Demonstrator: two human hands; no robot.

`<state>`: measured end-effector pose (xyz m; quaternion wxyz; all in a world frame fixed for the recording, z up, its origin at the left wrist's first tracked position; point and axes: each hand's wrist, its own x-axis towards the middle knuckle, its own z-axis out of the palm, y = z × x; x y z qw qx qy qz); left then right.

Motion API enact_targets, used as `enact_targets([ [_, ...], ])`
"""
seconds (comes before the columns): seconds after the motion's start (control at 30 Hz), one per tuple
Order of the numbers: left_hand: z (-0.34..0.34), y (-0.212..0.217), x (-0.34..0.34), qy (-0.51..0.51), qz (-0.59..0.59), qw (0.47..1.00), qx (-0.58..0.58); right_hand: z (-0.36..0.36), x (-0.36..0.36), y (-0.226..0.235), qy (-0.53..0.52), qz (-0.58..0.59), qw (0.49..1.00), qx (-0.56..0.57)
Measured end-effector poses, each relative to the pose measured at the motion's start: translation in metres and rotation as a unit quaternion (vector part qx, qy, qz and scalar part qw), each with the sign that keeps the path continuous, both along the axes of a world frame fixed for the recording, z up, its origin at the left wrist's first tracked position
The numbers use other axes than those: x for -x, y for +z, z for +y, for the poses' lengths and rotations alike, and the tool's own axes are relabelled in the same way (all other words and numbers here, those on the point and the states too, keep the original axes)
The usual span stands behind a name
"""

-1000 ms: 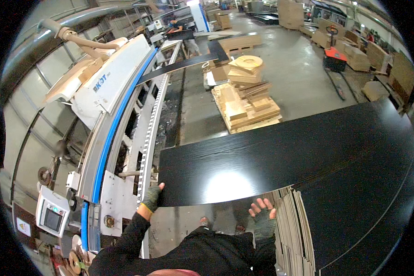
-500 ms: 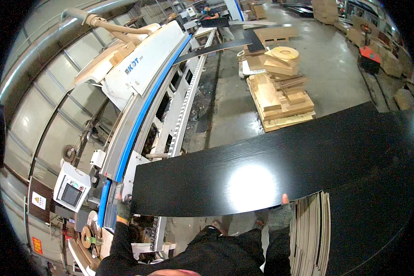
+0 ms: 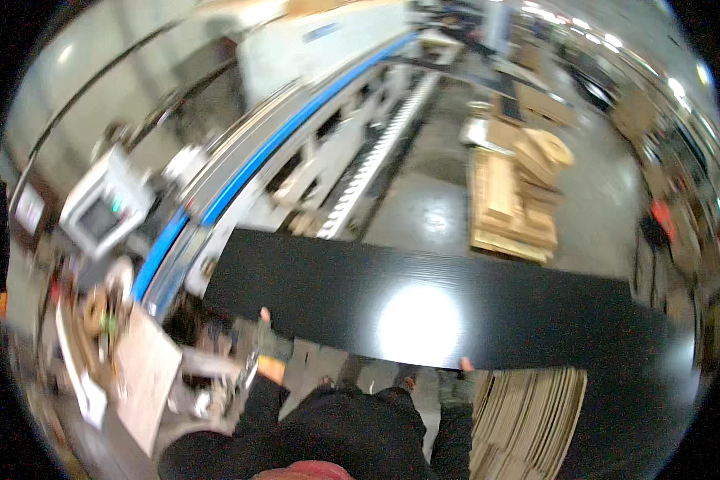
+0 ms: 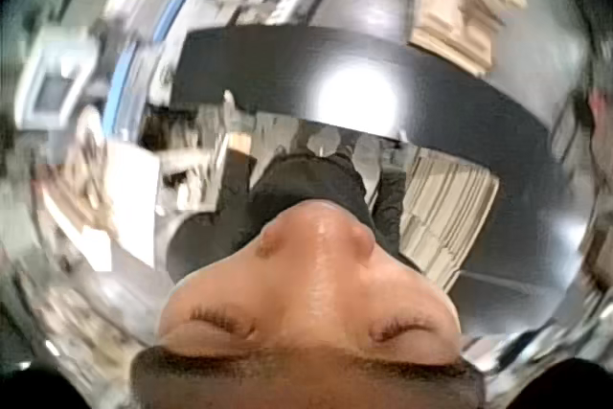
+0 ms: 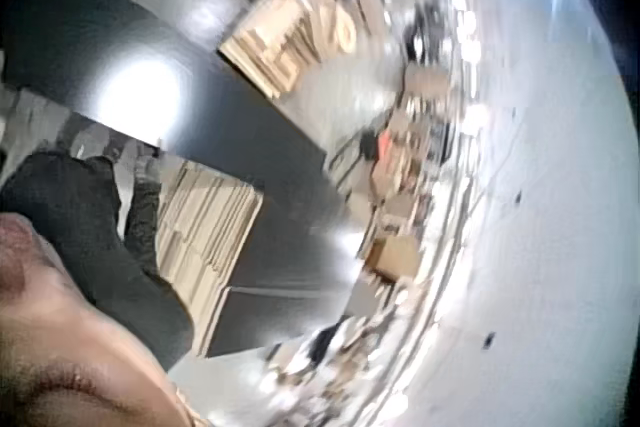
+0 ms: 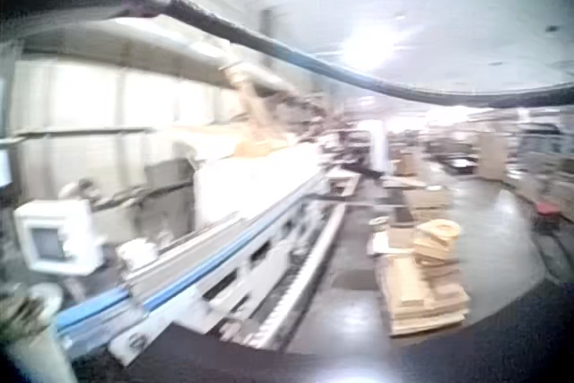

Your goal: The person picks up large black laminate boards one at a time from a stack and feeds them into the intake of an industrial edge-banding machine.

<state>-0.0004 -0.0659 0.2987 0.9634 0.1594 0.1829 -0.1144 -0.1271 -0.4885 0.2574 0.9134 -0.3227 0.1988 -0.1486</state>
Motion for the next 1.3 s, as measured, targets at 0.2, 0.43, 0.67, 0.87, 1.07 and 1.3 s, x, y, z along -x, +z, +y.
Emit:
enact_targets([
  [0.2, 0.101, -0.026, 0.0, 0.241, 0.089, 0.878, -0.404, -0.014, 0.005, 0.033, -0.012, 0.039, 0.998, 0.049],
  [0.43, 0.206, -0.106, -0.036, 0.303, 0.129, 0.937, -0.117, 0.001, 0.003, 0.017, -0.007, 0.033, 0.998, 0.046],
  [0.67, 0.339, -0.158, -0.095, 0.386, 0.319, 0.84, -0.209, 0.078, -0.012, -0.06, 0.044, 0.01, 0.998, -0.053],
  [0.87, 0.414, -0.208, -0.11, 0.363, 0.243, 0.873, -0.216, 0.16, 0.008, -0.087, 0.103, -0.043, 0.986, -0.125],
  [1.07, 0.442, -0.211, -0.118, 0.327, 0.259, 0.872, -0.256, 0.187, 0.062, -0.146, 0.028, 0.082, 0.983, -0.163],
  [1.3, 0.49, -0.262, -0.114, 0.33, 0.311, 0.807, -0.379, 0.284, 0.086, -0.167, -0.11, 0.49, 0.857, 0.117],
])
